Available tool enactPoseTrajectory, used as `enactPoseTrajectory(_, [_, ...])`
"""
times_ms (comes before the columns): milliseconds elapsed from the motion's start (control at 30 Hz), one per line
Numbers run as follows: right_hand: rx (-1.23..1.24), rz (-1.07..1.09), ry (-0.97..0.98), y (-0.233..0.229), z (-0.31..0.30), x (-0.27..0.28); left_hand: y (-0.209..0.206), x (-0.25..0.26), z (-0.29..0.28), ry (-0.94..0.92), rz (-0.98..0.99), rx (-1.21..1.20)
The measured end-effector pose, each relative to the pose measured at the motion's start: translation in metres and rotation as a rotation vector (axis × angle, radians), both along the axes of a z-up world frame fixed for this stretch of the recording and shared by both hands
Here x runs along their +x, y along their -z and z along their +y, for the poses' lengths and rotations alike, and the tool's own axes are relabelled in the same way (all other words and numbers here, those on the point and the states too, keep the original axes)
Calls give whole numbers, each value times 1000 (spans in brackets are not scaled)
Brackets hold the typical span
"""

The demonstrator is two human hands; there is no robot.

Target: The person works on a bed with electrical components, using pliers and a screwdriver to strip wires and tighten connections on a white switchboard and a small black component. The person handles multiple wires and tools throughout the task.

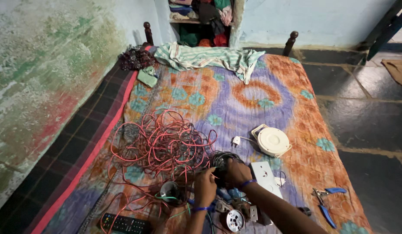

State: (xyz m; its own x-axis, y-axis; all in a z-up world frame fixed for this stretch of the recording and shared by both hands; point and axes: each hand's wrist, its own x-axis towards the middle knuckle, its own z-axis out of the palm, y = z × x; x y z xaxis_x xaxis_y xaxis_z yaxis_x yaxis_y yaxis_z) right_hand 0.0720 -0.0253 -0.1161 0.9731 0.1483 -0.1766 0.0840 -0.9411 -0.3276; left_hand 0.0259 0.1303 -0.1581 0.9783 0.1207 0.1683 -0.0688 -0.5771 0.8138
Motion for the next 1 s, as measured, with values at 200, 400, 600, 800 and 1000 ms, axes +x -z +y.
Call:
enactPoseTrajectory(200, [66,-32,-133,2,-12,1,5,0,14,81,-181,23])
enactPoseTrajectory(400, [176,75,-226,-11,-42,-19,16,4,28,45,-132,12])
enactPoseTrajectory(600, [461,-75,-380,-63,-63,-58,53,16,27,9,-1,-271])
enactPoseTrajectory(800, [1022,51,-105,-122,-90,-54,48,30,35,37,89,-942])
enactPoseTrajectory(1000, [1493,15,217,-165,-122,-56,-28,5,1,-74,100,-1462])
